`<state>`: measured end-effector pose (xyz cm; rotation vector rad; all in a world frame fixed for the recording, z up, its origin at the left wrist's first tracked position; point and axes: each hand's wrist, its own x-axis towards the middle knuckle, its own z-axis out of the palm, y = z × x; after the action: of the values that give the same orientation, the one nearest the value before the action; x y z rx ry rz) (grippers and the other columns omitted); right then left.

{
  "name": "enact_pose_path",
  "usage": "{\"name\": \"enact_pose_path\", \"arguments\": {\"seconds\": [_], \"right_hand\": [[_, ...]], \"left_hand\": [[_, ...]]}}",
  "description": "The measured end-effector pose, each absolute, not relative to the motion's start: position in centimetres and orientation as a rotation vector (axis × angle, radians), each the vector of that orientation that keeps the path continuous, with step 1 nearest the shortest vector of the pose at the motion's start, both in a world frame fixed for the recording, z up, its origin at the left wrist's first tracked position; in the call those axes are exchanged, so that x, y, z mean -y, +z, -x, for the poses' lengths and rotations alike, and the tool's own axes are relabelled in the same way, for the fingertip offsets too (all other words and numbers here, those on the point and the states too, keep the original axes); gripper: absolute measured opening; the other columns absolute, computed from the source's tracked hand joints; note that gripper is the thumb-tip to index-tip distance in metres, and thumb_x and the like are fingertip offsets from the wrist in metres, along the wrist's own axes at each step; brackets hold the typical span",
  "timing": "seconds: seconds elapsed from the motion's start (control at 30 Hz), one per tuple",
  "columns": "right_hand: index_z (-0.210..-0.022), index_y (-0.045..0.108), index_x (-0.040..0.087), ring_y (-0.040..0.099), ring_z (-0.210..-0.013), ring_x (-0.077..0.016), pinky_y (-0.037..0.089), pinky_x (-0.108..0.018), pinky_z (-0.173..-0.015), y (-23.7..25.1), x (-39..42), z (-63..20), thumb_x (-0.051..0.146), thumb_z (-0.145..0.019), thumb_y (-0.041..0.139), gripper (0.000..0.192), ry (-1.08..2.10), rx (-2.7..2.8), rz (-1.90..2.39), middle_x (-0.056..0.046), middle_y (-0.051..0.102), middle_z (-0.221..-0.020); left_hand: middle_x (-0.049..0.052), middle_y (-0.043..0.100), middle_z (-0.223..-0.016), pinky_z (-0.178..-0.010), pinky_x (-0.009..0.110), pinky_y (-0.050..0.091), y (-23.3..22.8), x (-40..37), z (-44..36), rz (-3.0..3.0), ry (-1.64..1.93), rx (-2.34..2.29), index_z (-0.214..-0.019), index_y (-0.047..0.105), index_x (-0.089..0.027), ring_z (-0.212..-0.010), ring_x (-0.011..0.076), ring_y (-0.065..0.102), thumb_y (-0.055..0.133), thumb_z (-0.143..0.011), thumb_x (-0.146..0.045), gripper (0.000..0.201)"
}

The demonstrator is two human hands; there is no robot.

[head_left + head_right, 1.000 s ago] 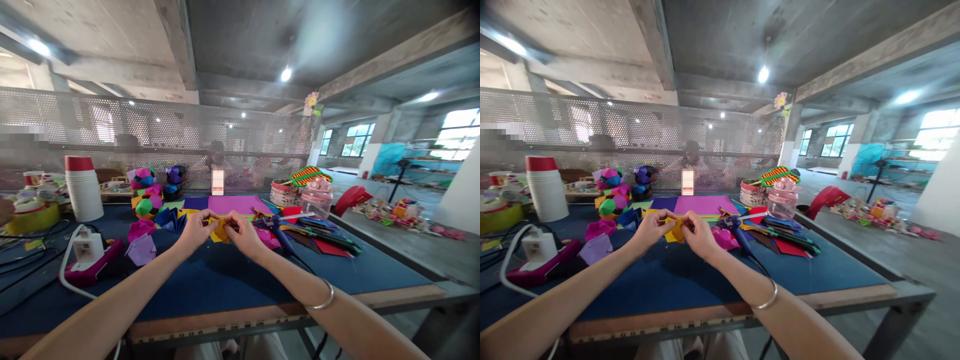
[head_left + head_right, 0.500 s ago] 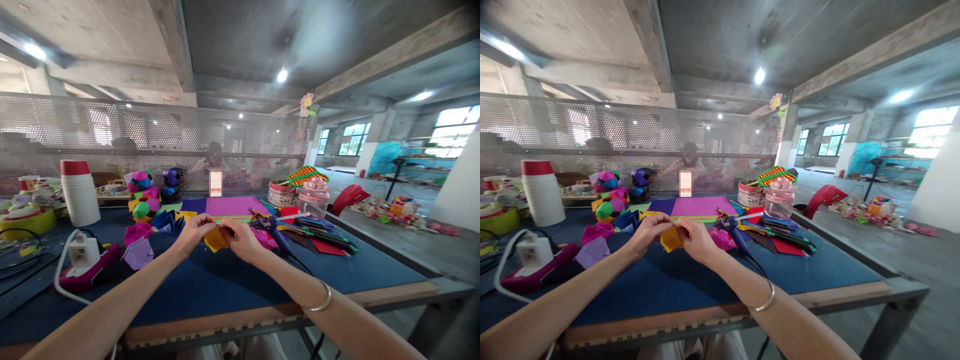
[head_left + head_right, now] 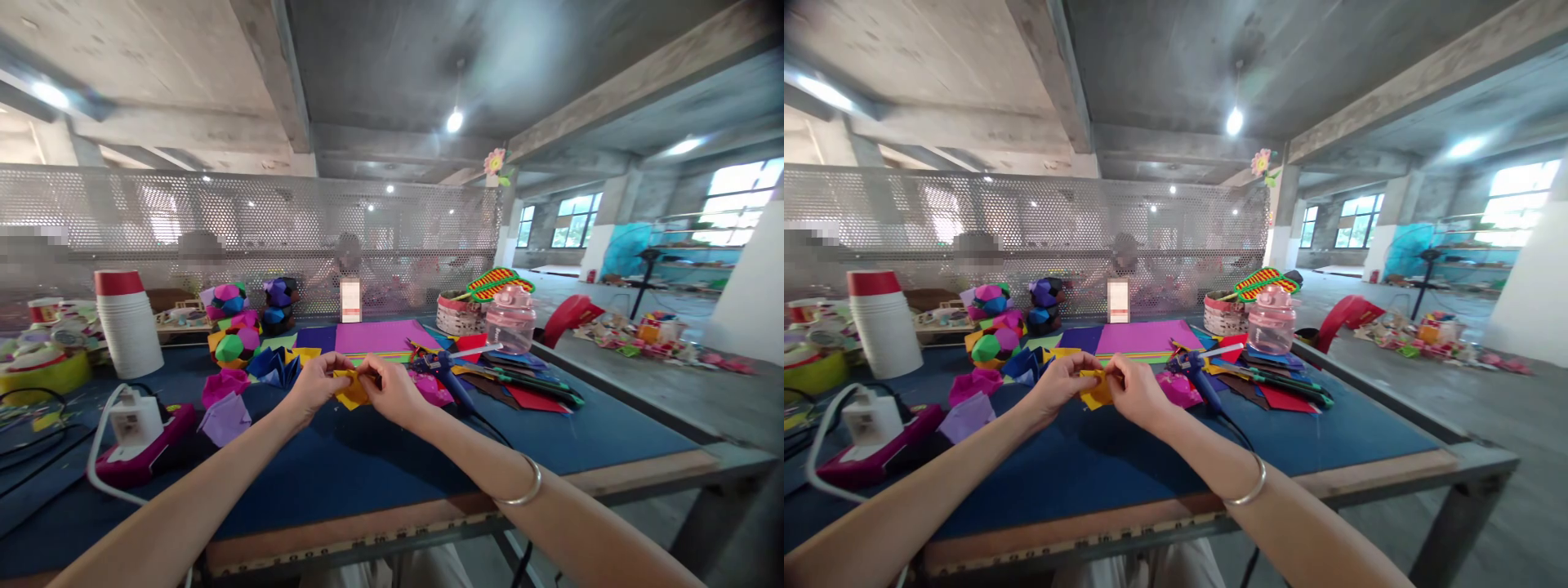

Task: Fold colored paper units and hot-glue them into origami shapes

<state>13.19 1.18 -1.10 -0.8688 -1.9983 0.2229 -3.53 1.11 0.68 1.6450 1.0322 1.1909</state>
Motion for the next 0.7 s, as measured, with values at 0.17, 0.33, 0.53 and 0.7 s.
{"name": "enact_pose_path", "arguments": {"seconds": [0.17,0.33,0.53,0.7], "right_hand": [[-0.083,0.056,0.02,0.053,-0.06,-0.0117,0.034,-0.02,-0.055,-0.92,-0.95,-13.24,0.015,-0.081,0.048,0.009,0.211,2.008,0.852,0.001,0.061,-0.071],[-0.08,0.055,0.02,0.054,-0.061,-0.0125,0.035,-0.02,-0.056,-0.76,-0.69,-13.25,0.013,-0.081,0.047,0.011,0.177,2.048,0.849,0.001,0.059,-0.068],[-0.082,0.056,0.021,0.055,-0.062,-0.0135,0.036,-0.021,-0.058,-0.77,-0.64,-13.18,0.013,-0.081,0.047,0.011,0.135,2.052,0.869,0.0,0.059,-0.068],[-0.086,0.057,0.021,0.058,-0.067,-0.0146,0.039,-0.023,-0.061,-1.13,-0.87,-13.18,0.015,-0.082,0.048,0.011,0.17,2.024,0.868,-0.001,0.063,-0.075]], "left_hand": [[0.001,0.061,-0.071,-0.051,0.02,0.041,0.64,-0.96,3.59,-1.493,1.109,-0.989,-0.082,0.059,-0.015,-0.059,0.0106,0.056,0.064,-0.061,-0.027,0.024],[0.003,0.063,-0.071,-0.057,0.024,0.046,0.39,-1.1,3.61,-1.378,1.053,-0.925,-0.074,0.061,-0.014,-0.064,0.0134,0.059,0.067,-0.067,-0.042,0.029],[-0.001,0.059,-0.064,-0.057,0.022,0.044,0.5,-1.15,3.66,-1.311,1.055,-0.937,-0.068,0.059,-0.012,-0.059,0.0091,0.055,0.076,-0.057,-0.037,0.031],[-0.001,0.058,-0.062,-0.053,0.022,0.041,0.33,-1.22,3.62,-1.421,1.07,-0.986,-0.068,0.059,-0.013,-0.055,0.0096,0.053,0.074,-0.058,-0.037,0.03]]}}
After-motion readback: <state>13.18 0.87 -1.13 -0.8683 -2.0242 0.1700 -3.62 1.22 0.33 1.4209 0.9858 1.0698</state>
